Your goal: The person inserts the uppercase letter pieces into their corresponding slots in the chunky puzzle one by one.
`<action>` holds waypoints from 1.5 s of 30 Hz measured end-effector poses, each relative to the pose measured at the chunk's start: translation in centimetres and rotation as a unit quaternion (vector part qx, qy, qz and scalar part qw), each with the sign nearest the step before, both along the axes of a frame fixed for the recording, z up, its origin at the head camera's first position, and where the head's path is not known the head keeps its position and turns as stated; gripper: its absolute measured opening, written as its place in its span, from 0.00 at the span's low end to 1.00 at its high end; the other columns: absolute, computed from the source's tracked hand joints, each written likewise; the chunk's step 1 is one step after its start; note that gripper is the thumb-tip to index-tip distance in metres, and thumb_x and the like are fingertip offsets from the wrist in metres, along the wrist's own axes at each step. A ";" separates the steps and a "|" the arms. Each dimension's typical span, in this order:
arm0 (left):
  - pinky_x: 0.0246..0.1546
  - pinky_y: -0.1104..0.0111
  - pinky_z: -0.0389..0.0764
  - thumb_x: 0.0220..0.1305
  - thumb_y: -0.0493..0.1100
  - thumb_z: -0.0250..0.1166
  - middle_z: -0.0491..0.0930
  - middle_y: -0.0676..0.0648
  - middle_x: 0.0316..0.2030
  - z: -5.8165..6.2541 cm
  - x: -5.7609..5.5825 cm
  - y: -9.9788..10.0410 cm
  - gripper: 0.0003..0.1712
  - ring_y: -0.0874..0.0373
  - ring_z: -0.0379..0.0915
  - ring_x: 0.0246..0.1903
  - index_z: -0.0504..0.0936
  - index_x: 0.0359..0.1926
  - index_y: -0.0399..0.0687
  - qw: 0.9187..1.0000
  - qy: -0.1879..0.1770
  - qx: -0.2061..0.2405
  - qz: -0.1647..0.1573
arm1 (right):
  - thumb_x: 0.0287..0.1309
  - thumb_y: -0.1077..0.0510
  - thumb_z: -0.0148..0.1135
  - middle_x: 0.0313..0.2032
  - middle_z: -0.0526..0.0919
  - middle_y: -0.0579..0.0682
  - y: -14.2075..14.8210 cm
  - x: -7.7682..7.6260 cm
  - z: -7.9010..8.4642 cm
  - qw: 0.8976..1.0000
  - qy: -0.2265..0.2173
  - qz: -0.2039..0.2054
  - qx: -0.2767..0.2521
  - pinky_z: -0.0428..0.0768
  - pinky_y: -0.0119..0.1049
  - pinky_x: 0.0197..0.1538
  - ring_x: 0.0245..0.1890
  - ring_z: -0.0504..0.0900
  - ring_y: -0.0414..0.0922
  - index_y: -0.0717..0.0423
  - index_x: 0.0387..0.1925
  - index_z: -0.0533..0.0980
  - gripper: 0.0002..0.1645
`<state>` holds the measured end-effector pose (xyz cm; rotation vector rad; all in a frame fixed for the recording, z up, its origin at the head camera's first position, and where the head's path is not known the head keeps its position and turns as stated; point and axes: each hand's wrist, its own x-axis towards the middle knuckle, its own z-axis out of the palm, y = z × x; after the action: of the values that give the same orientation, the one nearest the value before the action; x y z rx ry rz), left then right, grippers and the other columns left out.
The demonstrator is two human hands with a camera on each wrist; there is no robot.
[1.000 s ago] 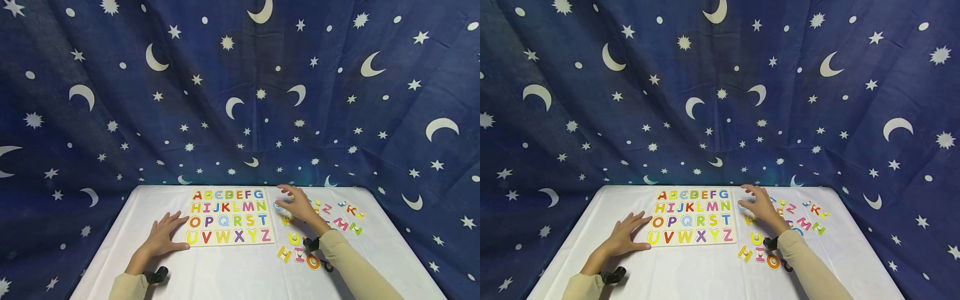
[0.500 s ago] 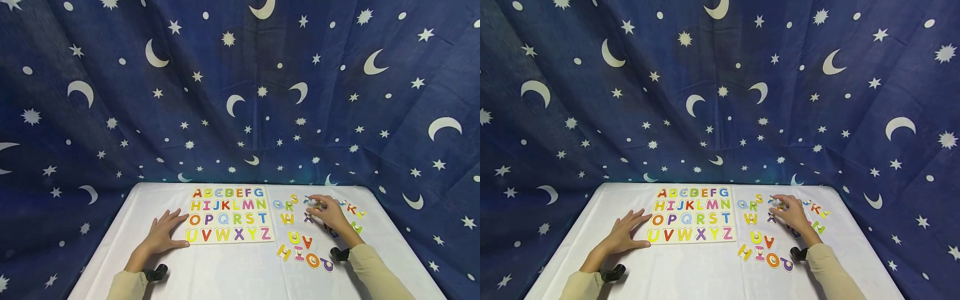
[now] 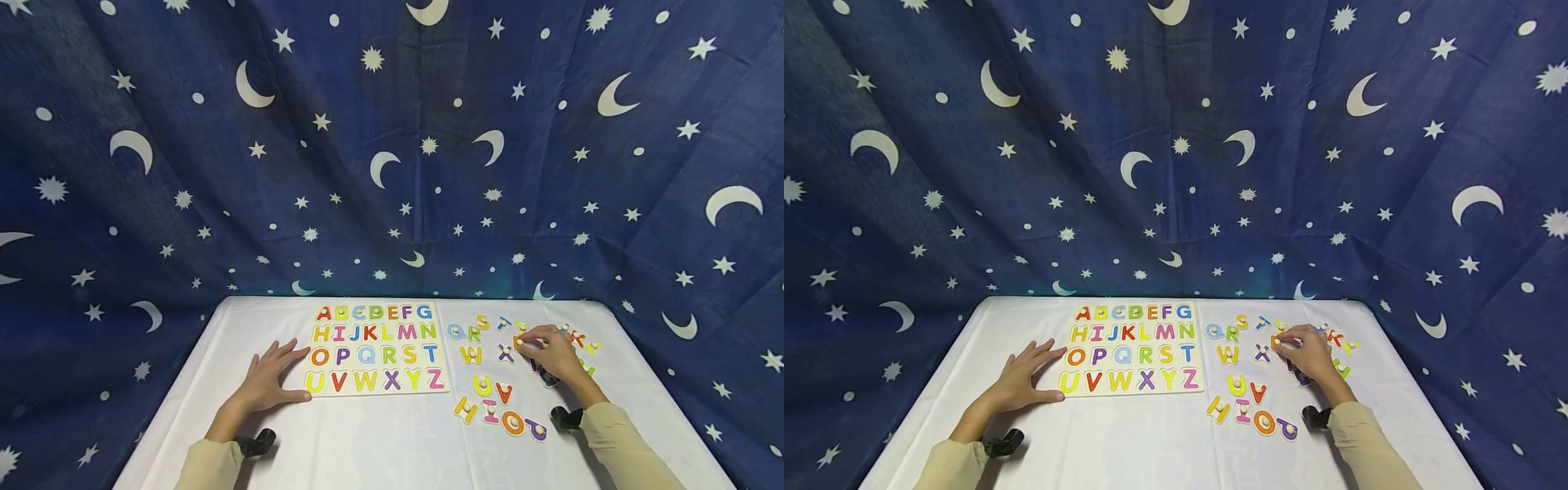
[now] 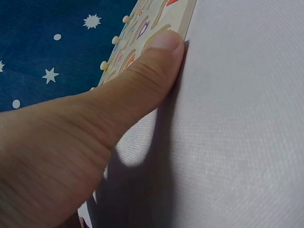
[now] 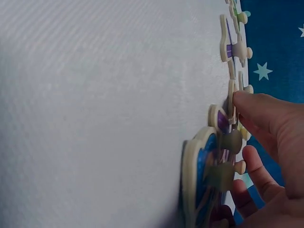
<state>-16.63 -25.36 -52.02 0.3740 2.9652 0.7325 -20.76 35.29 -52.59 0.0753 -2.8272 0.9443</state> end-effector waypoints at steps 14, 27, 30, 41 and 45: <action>0.69 0.26 0.37 0.40 0.68 0.82 0.62 0.36 0.76 0.0 -0.1 0.0 0.58 0.28 0.44 0.76 0.74 0.72 0.54 1.000 0.000 -0.002 0.003 | 0.56 0.57 0.76 0.52 0.79 0.64 -0.4 -0.3 0.4 0.999 -0.033 -0.034 -0.007 0.70 0.56 0.51 0.54 0.72 0.61 0.60 0.39 0.88 0.12; 0.70 0.26 0.35 0.40 0.67 0.82 0.61 0.35 0.76 0.1 -0.1 0.1 0.58 0.28 0.43 0.76 0.74 0.72 0.53 1.000 -0.008 0.001 0.005 | 0.55 0.60 0.76 0.46 0.83 0.63 -0.3 -0.7 0.8 1.000 0.006 -0.012 0.017 0.67 0.56 0.51 0.49 0.76 0.61 0.59 0.34 0.88 0.07; 0.70 0.27 0.36 0.39 0.68 0.82 0.61 0.36 0.76 0.0 0.0 0.0 0.58 0.28 0.42 0.76 0.74 0.72 0.54 1.000 -0.014 -0.004 0.008 | 0.54 0.60 0.76 0.44 0.84 0.63 -0.7 -1.3 1.6 0.999 0.028 0.000 0.017 0.65 0.53 0.48 0.46 0.76 0.60 0.59 0.35 0.88 0.07; 0.70 0.27 0.35 0.38 0.69 0.82 0.60 0.36 0.76 -0.2 -0.2 -0.1 0.59 0.28 0.41 0.77 0.73 0.72 0.54 1.000 -0.017 -0.002 0.011 | 0.57 0.60 0.76 0.48 0.85 0.61 -6.6 -3.9 3.7 0.997 0.042 0.037 -0.059 0.76 0.60 0.58 0.53 0.78 0.61 0.59 0.40 0.88 0.09; 0.70 0.27 0.35 0.38 0.69 0.82 0.60 0.36 0.76 -0.3 -0.1 0.1 0.59 0.29 0.42 0.77 0.74 0.72 0.55 1.000 -0.016 -0.002 0.011 | 0.58 0.59 0.76 0.51 0.84 0.61 -9.7 -4.6 3.7 0.994 0.019 0.045 -0.094 0.75 0.60 0.60 0.55 0.77 0.62 0.58 0.41 0.88 0.10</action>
<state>-16.76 -25.28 -52.33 0.3280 2.9446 0.7286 -25.36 25.60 -48.87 0.1972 -2.7048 1.2091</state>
